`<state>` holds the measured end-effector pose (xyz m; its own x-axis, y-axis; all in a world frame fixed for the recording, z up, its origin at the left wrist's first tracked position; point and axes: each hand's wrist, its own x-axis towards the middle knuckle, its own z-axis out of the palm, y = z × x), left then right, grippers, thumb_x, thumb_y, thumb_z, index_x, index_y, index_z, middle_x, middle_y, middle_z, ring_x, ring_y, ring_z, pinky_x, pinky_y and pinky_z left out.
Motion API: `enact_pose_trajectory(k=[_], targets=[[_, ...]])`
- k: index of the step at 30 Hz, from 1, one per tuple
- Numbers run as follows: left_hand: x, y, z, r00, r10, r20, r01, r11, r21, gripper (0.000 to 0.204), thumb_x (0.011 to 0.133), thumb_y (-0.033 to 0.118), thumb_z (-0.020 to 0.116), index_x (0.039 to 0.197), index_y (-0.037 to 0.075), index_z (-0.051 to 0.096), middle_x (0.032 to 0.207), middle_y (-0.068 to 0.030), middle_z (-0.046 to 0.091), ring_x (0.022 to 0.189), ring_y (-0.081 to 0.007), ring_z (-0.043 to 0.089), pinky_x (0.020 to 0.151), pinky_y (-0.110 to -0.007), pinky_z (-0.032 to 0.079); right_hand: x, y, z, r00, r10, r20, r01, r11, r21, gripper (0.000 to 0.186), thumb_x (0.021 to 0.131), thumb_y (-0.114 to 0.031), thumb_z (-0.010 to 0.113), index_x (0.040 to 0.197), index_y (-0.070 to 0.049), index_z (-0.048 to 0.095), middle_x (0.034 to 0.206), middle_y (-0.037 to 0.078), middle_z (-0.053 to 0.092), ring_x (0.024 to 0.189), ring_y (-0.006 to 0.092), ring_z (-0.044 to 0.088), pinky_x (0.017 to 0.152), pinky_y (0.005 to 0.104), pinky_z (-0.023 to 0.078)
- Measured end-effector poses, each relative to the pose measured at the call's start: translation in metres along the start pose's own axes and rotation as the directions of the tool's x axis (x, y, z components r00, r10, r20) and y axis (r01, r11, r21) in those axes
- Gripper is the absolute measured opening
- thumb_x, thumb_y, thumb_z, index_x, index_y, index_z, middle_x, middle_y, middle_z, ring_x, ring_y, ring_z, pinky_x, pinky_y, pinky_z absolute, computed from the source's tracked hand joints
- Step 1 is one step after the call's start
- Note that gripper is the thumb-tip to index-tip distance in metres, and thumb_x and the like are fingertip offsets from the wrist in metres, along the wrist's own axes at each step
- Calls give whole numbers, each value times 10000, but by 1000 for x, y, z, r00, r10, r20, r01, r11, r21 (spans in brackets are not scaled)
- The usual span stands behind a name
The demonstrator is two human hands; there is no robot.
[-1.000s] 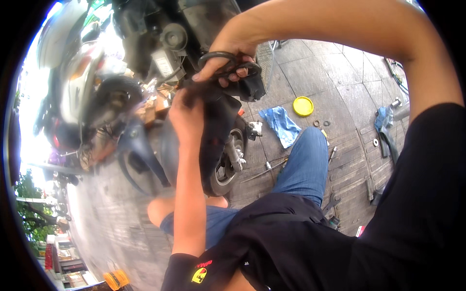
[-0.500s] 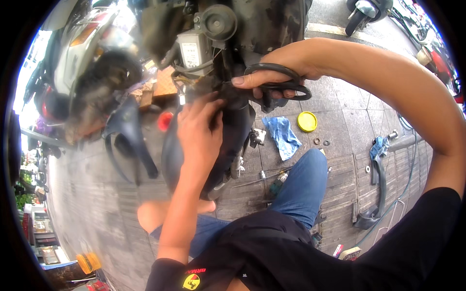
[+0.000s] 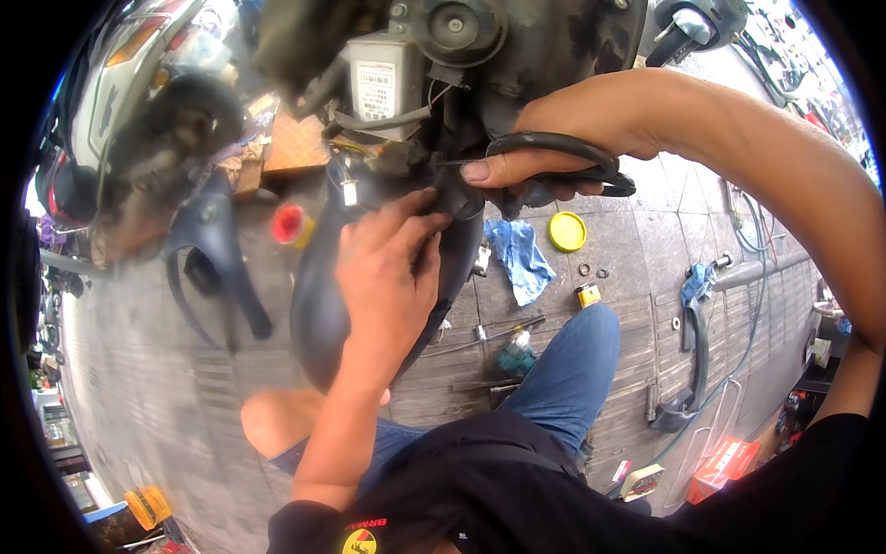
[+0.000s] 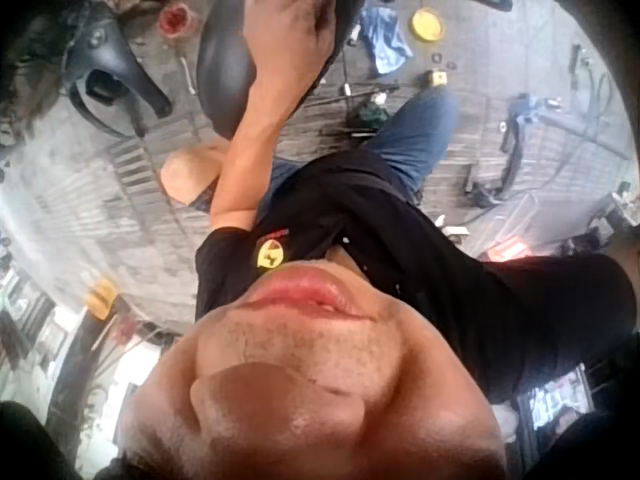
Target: The person disconnects electrical wires, removes components behind the front panel of a scooter by hand, unscrews bolts with an electric screwdriver, and cuts a zip tie using scissors.
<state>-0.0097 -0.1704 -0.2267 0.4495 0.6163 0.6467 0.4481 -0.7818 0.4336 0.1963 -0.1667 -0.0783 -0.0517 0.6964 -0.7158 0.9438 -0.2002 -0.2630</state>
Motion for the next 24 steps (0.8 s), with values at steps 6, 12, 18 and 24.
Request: enact_pose_trajectory(k=[6,12,18,24], targets=[[0,-1,-2,1000,0,2,0,999,-33,230,662,8,683,869,106,653,1057,8,664,775,-197,575,695,-349,395,5,-1,-2,999,-35,38,34,999,14,736,860,-758,425,671,-64,583,545,9,462,488,127,441,477,283,344],[0,-2,-2,1000,-7,7,8,999,-33,214,663,13,675,856,101,649,1008,7,660,790,-209,573,704,-352,397,1,1,1,998,-60,8,59,996,69,711,860,-740,455,715,-65,622,549,0,465,488,109,451,454,266,342],[0,-1,-3,1000,-9,13,9,999,-46,205,660,21,676,847,100,644,959,7,652,806,-214,570,718,-351,398,0,-1,2,1000,2,7,-2,995,102,697,849,-737,481,734,-66,629,563,3,476,495,108,460,445,264,337],[0,0,-2,1000,-24,14,25,998,-55,203,660,20,672,842,104,643,952,2,652,809,-219,571,721,-354,397,5,1,6,1000,-6,-7,7,994,109,640,890,-662,493,786,-46,629,544,0,478,466,110,457,442,266,333]])
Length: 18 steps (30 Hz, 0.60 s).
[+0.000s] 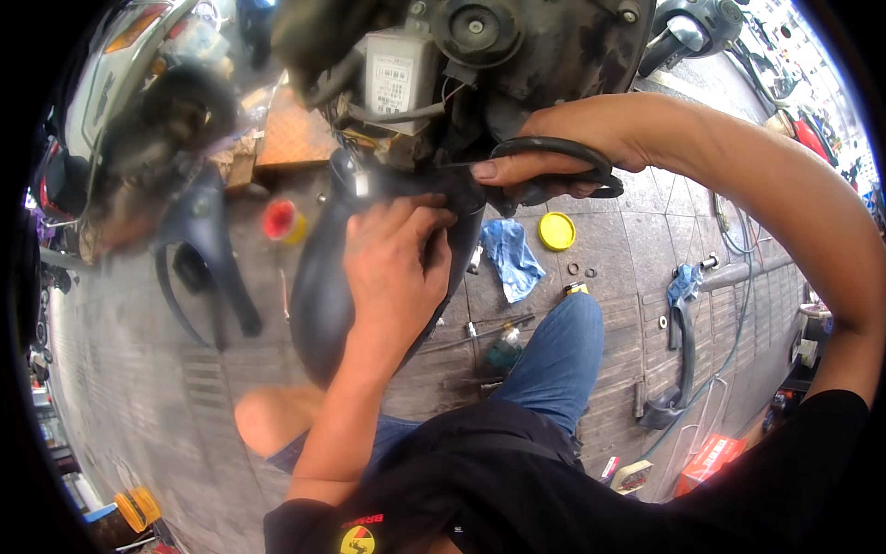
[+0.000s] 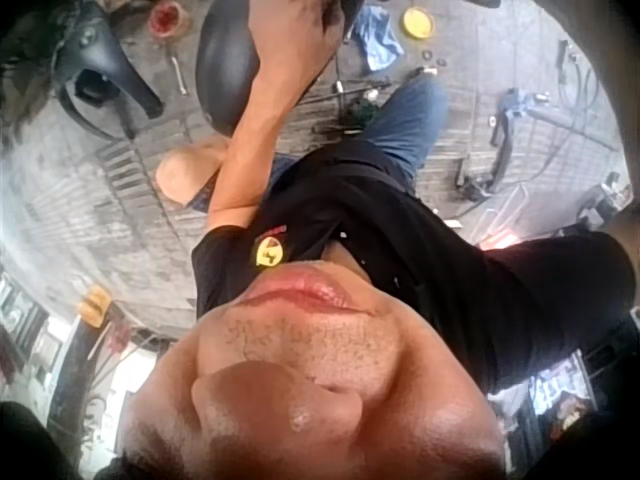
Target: The person disconnects electrical wires, removes components behind the front panel of a scooter by hand, unscrews bolts with an electric screwdriver, and cuts a zip tie using scissors.
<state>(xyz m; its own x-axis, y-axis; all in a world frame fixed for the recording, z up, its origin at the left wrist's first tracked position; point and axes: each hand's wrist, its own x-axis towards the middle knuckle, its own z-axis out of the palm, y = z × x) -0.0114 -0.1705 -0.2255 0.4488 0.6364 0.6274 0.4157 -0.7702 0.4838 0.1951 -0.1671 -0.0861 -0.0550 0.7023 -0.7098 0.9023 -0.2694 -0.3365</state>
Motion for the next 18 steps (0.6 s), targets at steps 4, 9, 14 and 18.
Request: enact_pose_trajectory(k=[4,9,14,18], targets=[[0,2,-1,1000,1,0,-1,1000,12,203,659,28,667,845,108,647,952,-2,654,808,-221,571,719,-359,395,-5,0,4,999,-5,-33,5,1000,-1,697,838,-737,503,787,-58,652,579,10,482,498,110,459,462,266,349],[1,5,-2,1000,4,19,-4,1000,-14,146,702,93,694,843,100,654,952,-18,667,839,-231,591,752,-360,404,-13,28,13,997,-61,-46,65,993,96,638,907,-644,475,898,-27,638,563,16,487,470,105,470,435,260,361],[16,4,-10,973,-225,50,231,953,-197,183,800,161,714,935,45,679,854,-108,685,740,-273,651,691,-347,495,-25,64,25,968,-166,-187,226,901,370,629,959,-583,433,995,13,632,597,31,522,466,108,484,430,257,384],[55,24,-6,988,-127,89,130,991,-29,318,828,220,696,1076,26,657,911,-175,694,813,-340,674,737,-400,517,-20,84,29,961,-197,-193,262,868,421,667,934,-619,452,1031,14,640,694,64,580,533,119,531,497,261,433]])
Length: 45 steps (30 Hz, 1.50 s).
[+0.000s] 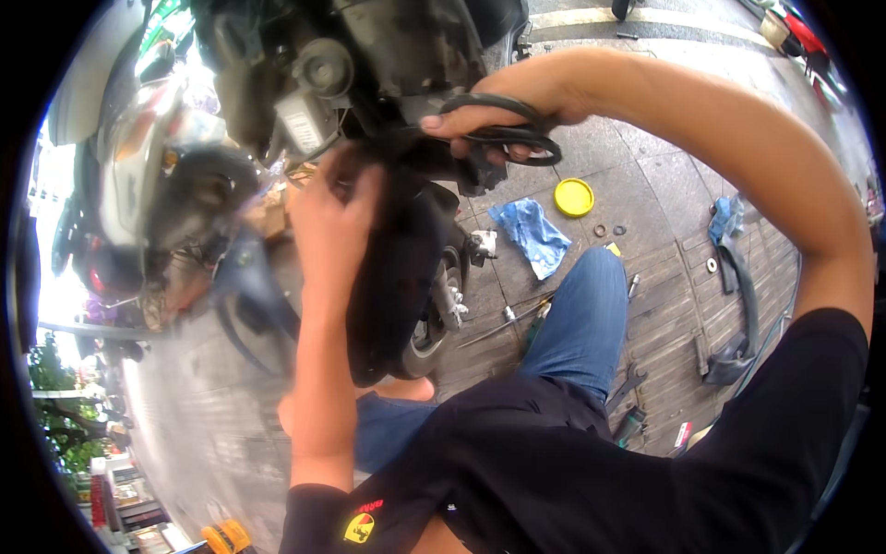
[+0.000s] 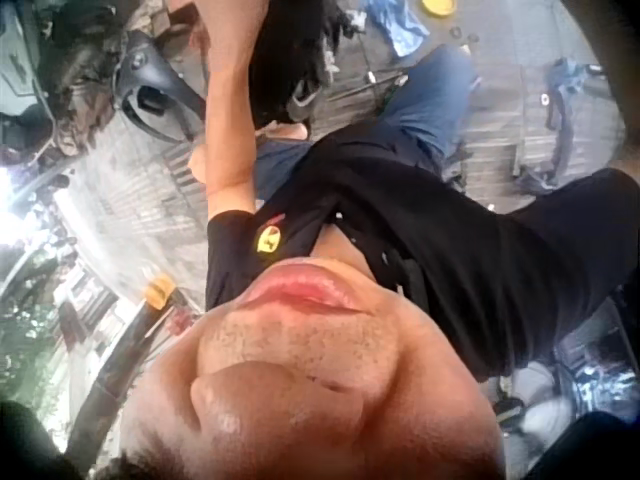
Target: The person disconnects electrical wires, removes components behind the front panel of a scooter by hand, unscrews bolts with an electric screwdriver, and cuts a zip tie using scissors.
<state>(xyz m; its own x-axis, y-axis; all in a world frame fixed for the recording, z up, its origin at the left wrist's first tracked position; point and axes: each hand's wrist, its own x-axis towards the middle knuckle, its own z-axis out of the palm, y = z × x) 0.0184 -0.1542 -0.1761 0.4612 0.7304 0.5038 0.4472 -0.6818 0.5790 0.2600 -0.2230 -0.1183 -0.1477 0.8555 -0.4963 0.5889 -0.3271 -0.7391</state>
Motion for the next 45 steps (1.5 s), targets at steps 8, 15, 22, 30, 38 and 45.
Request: enact_pose_trajectory(k=[8,15,22,30,38,45], targets=[[19,-22,37,997,36,-73,-2,905,426,368,849,311,667,1080,24,663,865,-224,686,819,-402,658,751,-468,505,7,3,-5,995,-77,63,79,996,-40,762,892,-697,440,1059,26,610,717,63,601,602,126,533,565,269,436],[16,-33,42,984,135,-115,-98,953,286,257,885,230,619,997,3,663,816,-231,672,776,-426,642,712,-477,496,22,12,10,972,-215,-91,214,976,-27,691,876,-680,504,1038,-20,625,685,45,577,576,121,519,532,260,411],[13,-33,44,981,140,-135,-70,901,428,260,898,224,586,1026,2,631,870,-262,648,812,-443,623,724,-477,486,17,35,37,867,-391,-308,393,918,-59,518,895,-533,598,1030,-35,647,669,113,615,568,169,587,528,326,461],[15,-31,54,964,191,-187,-121,936,331,194,863,185,623,905,-4,633,724,-249,634,679,-444,618,621,-503,479,17,12,35,916,-352,-192,382,912,151,474,893,-488,614,953,-17,610,648,47,561,542,133,540,502,292,435],[7,-31,35,949,242,-205,-161,924,346,210,866,176,628,929,-25,619,748,-267,623,719,-470,602,628,-516,460,45,17,47,906,-319,-279,392,880,268,386,881,-422,609,900,-38,635,669,59,574,505,140,537,438,281,405],[-2,-46,35,976,156,-153,-98,938,332,209,880,183,631,947,-15,639,810,-251,639,763,-458,606,665,-492,471,49,26,44,864,-393,-314,457,874,163,418,887,-441,631,972,-32,648,695,50,600,527,129,523,492,280,421]])
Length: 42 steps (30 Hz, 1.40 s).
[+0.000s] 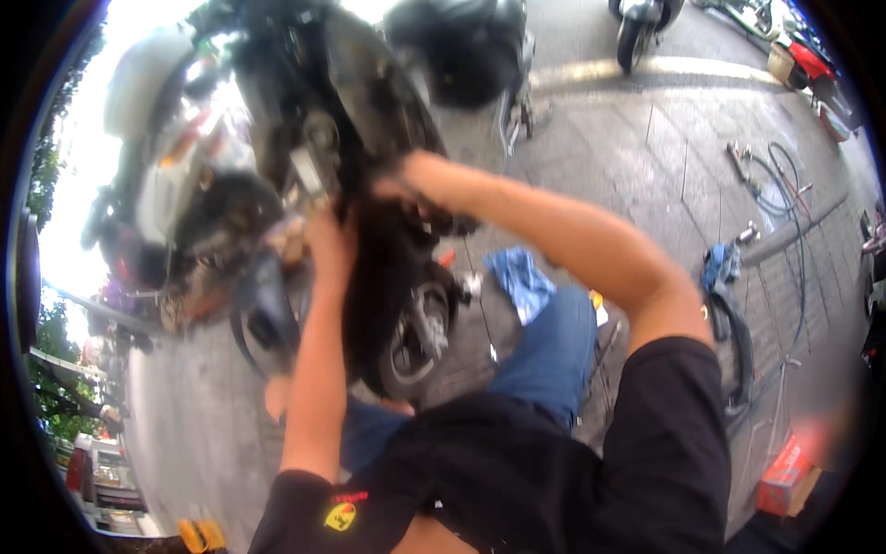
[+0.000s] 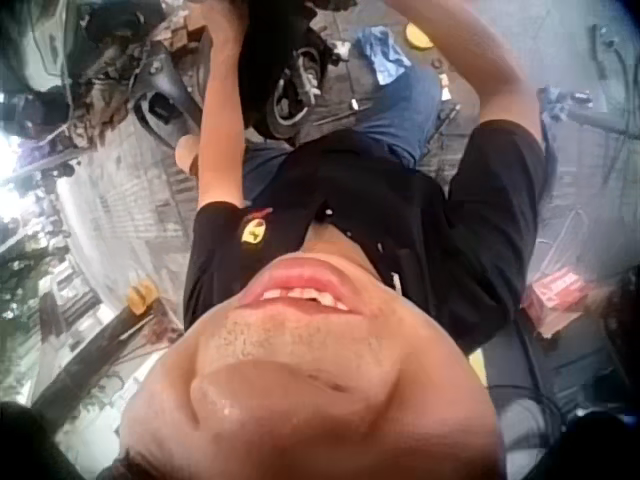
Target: The person disconnects electrical wires, removes components behind the front panel of a scooter by hand, unscrews bolts with an electric screwdriver, and cuts a zip tie using scissors.
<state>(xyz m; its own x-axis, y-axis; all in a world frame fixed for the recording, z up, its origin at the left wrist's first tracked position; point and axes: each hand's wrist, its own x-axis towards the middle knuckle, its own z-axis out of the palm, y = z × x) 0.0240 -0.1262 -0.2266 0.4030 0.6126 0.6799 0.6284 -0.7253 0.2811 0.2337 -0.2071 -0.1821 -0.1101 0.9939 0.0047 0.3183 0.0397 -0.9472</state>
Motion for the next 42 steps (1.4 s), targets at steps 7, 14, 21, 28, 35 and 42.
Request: enact_pose_trajectory(k=[7,14,21,28,35,42], targets=[[4,21,-16,999,-43,-9,42,995,-93,213,838,119,654,978,-42,652,899,-232,647,850,-418,615,725,-447,481,-7,-27,-10,977,215,-4,-214,967,-139,446,858,-508,621,962,-76,664,700,23,587,519,111,499,495,256,411],[1,11,-15,987,-153,50,160,968,-194,225,835,123,656,991,-38,665,892,-228,673,824,-405,647,738,-439,495,1,-46,-14,965,258,54,-233,928,-290,467,880,-526,560,951,-78,670,717,26,603,568,116,533,530,260,426],[-2,7,-2,981,-193,-21,187,969,-159,217,816,160,661,979,17,673,897,-196,675,835,-395,642,743,-448,499,8,-70,-25,871,421,254,-244,819,-519,621,896,-620,499,1000,-30,664,744,52,631,594,143,559,575,278,446],[-6,15,-6,992,-110,-58,99,982,-163,83,802,120,636,860,61,634,852,-140,654,795,-379,622,685,-457,485,19,-101,-31,754,570,327,-332,759,-560,731,846,-734,484,975,-32,642,760,121,632,599,141,590,468,241,442],[-10,13,-3,994,-94,-63,80,977,-197,78,801,104,630,867,61,628,845,-121,638,784,-357,618,666,-443,486,33,-130,-17,709,607,359,-309,725,-615,735,836,-747,485,926,-28,611,719,106,601,577,145,569,496,254,443],[-8,14,-3,995,-74,-62,64,986,-152,63,796,98,636,845,63,616,825,-106,623,783,-339,617,654,-435,489,77,-99,-26,440,647,623,-425,761,-490,621,891,-666,491,850,-52,575,632,20,527,563,138,517,518,275,441]])
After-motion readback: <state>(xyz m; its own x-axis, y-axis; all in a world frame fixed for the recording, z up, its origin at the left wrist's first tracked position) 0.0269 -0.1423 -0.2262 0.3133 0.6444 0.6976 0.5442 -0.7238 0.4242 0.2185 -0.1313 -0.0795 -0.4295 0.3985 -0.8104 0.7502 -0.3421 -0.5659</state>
